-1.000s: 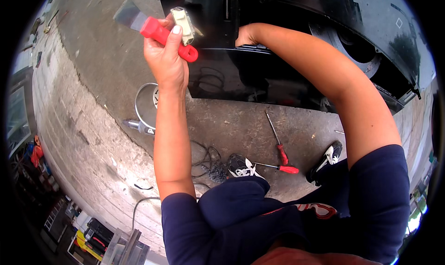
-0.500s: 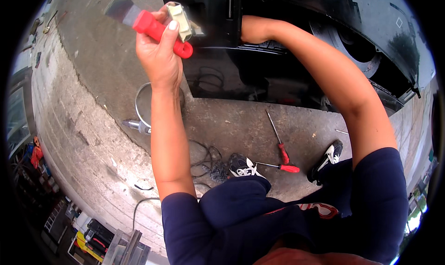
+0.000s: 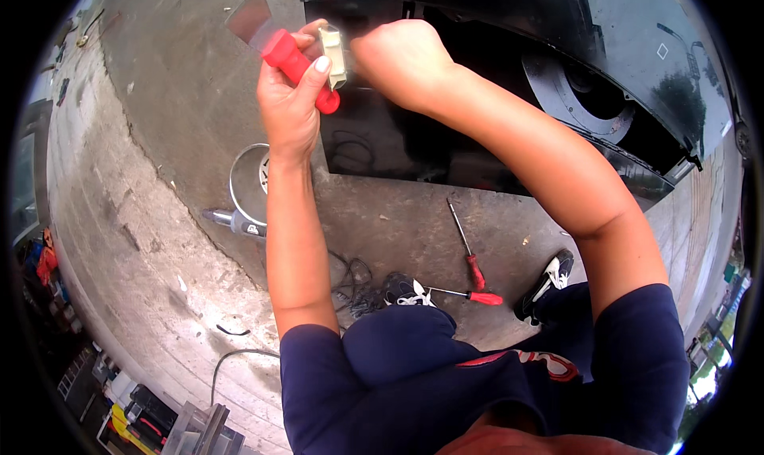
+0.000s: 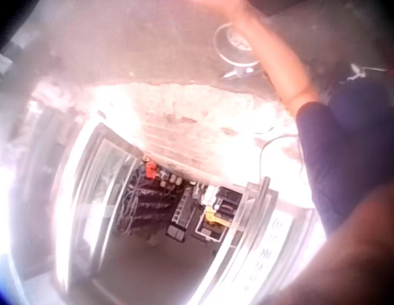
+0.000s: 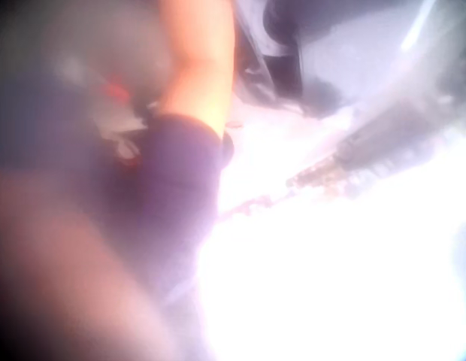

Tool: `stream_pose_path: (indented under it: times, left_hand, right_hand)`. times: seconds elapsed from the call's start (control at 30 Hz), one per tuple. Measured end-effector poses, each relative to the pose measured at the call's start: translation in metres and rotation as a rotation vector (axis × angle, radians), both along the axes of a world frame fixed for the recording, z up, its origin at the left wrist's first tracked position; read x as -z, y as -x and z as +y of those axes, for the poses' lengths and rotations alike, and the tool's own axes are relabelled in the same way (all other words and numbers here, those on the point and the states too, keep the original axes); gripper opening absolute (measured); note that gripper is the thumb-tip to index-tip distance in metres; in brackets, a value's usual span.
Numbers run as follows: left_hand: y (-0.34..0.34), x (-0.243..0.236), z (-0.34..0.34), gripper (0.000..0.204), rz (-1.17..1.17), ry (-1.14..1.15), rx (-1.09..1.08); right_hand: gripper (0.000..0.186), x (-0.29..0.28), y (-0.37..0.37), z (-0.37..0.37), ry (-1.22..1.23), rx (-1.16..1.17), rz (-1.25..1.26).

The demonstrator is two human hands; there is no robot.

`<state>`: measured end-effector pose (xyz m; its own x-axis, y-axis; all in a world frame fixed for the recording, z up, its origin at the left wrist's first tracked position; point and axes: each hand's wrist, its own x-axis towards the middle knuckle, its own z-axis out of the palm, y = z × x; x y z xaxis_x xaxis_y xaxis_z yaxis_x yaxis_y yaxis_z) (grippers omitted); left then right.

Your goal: The person scrapes adhesive residue from the surface of a black range hood using a red scraper, then uses a cordless drill to remove screws from the hood's frame. The person detaches and lifts the front panel of the range hood, exposing internal components.

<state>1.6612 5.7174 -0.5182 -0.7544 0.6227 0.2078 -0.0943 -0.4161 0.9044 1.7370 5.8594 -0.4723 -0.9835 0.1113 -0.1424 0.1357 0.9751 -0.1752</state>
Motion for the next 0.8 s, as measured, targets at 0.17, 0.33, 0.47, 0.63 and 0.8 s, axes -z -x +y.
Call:
stream_pose_path:
  times: [0.17,0.33,0.47,0.63,0.8]
  left_hand:
    - [0.003,0.007,-0.002,0.031,0.009,-0.014,0.033]
    - [0.002,0.012,-0.002,0.032,-0.004,-0.053,0.031]
    - [-0.001,0.013,-0.002,0.030,-0.042,-0.088,0.027]
    - [0.001,0.015,-0.002,0.031,-0.028,-0.112,0.027]
    - [-0.001,0.012,0.000,0.032,-0.044,-0.095,0.008]
  right_hand:
    - [0.015,-0.009,0.025,-0.002,0.060,0.116,-0.221]
    - [0.024,-0.012,0.036,-0.002,0.219,0.186,-0.416]
    - [0.027,-0.004,0.037,-0.007,0.294,0.303,-0.397]
    - [0.022,0.005,0.031,-0.011,0.240,0.358,-0.246]
    - [0.021,0.008,0.024,-0.016,0.261,0.456,-0.113]
